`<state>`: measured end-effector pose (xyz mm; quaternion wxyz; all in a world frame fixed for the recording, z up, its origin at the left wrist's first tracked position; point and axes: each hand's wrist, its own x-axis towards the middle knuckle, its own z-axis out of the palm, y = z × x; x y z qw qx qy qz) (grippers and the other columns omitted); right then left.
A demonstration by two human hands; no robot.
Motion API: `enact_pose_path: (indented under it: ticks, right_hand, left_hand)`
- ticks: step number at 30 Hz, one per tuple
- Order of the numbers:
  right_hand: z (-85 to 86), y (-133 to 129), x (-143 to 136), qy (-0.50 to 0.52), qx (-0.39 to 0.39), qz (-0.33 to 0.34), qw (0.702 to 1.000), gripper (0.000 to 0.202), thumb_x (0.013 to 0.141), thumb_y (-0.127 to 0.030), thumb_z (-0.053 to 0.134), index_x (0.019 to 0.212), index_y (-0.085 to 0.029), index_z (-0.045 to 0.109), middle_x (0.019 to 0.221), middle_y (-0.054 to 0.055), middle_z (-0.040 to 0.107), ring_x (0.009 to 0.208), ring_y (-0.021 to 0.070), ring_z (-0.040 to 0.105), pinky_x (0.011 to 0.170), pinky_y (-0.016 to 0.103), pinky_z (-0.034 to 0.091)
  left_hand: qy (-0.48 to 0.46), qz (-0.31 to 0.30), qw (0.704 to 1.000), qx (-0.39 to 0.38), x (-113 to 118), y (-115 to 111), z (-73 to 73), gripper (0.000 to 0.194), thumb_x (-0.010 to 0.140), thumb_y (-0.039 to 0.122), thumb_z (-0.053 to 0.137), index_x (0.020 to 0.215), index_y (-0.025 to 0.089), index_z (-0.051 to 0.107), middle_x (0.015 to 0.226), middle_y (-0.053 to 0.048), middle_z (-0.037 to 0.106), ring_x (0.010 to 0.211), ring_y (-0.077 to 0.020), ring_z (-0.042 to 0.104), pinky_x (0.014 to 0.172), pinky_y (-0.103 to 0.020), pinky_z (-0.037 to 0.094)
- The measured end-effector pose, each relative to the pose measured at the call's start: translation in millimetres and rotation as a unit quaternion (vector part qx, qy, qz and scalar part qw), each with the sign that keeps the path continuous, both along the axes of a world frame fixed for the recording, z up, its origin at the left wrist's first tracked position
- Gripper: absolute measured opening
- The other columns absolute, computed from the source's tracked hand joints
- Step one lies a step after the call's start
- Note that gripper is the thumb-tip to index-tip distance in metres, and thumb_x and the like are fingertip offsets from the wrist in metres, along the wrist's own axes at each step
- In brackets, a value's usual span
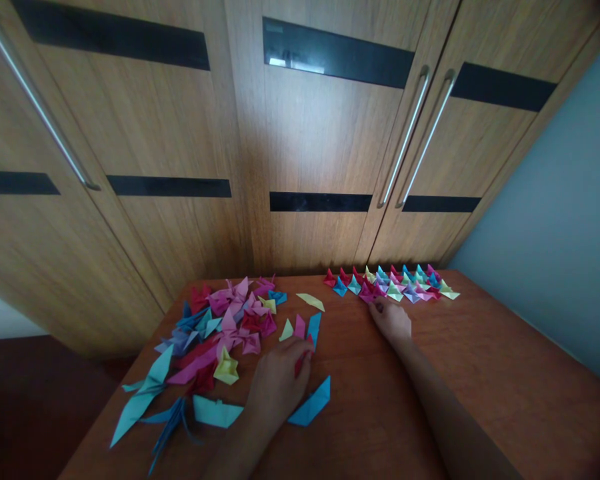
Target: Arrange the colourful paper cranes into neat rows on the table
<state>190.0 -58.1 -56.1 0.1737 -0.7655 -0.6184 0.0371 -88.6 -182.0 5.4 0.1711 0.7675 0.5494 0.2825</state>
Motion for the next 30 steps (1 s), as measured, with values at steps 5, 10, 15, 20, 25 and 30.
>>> enact_pose_path:
  ticks: [5,10,15,20,25,30]
  right_hand:
    - [-2.0,1,1,0.004,0.006,0.002,1.0,0.03,0.088,-0.047,0.044,0.086,-0.025,0.064,0.084,0.004,0.066,0.079,0.0191,0.062,0.058,0.024,0.034]
    - [-2.0,2,2,0.007,0.013,0.005,1.0,0.028,0.087,-0.045,0.046,0.084,-0.024,0.064,0.081,0.004,0.066,0.076,0.0181,0.061,0.057,0.023,0.033]
    - [-1.5,0,1,0.015,0.023,0.013,1.0,0.025,0.087,-0.043,0.048,0.083,-0.024,0.064,0.08,0.003,0.066,0.075,0.0167,0.06,0.057,0.022,0.033]
    - [1.4,-11,-1,0.028,0.002,0.021,0.999,0.022,0.088,-0.039,0.049,0.086,-0.025,0.066,0.081,0.002,0.067,0.075,0.0162,0.062,0.057,0.022,0.033]
    - [7.3,-29,-13,0.036,-0.038,0.067,0.996,0.021,0.088,-0.038,0.05,0.085,-0.024,0.065,0.08,0.001,0.069,0.076,0.017,0.063,0.057,0.023,0.032]
    - [14.5,-40,-33,0.04,-0.049,0.132,0.989,0.019,0.088,-0.036,0.051,0.082,-0.023,0.064,0.077,0.001,0.068,0.072,0.0147,0.062,0.057,0.022,0.032]
  left_hand:
    - [-0.002,-0.005,1.0,0.0,0,0,0.2,0.021,0.088,0.017,0.043,0.089,0.024,0.063,0.094,-0.003,0.066,0.087,-0.0177,0.062,0.077,-0.027,0.046]
    - [-0.005,-0.004,1.0,0.006,-1,0,0.1,0.022,0.088,0.017,0.043,0.092,0.024,0.063,0.093,-0.003,0.066,0.087,-0.0176,0.062,0.078,-0.027,0.046]
    - [0.004,-0.008,1.0,0.006,0,-1,1.1,0.022,0.087,0.015,0.043,0.092,0.024,0.063,0.094,-0.002,0.066,0.088,-0.017,0.062,0.078,-0.026,0.046]
    - [0.043,0.002,0.999,0.006,-3,1,7.4,0.023,0.088,0.016,0.043,0.091,0.024,0.064,0.093,-0.002,0.067,0.086,-0.0162,0.062,0.076,-0.024,0.045]
    - [0.117,0.141,0.983,0.009,-35,10,22.7,0.024,0.088,0.024,0.043,0.098,0.024,0.064,0.099,-0.004,0.07,0.087,-0.0193,0.065,0.075,-0.027,0.045]
    - [0.206,0.257,0.944,-0.031,-63,13,35.0,0.031,0.089,0.038,0.04,0.111,0.027,0.06,0.09,-0.005,0.072,0.081,-0.0242,0.067,0.062,-0.028,0.043]
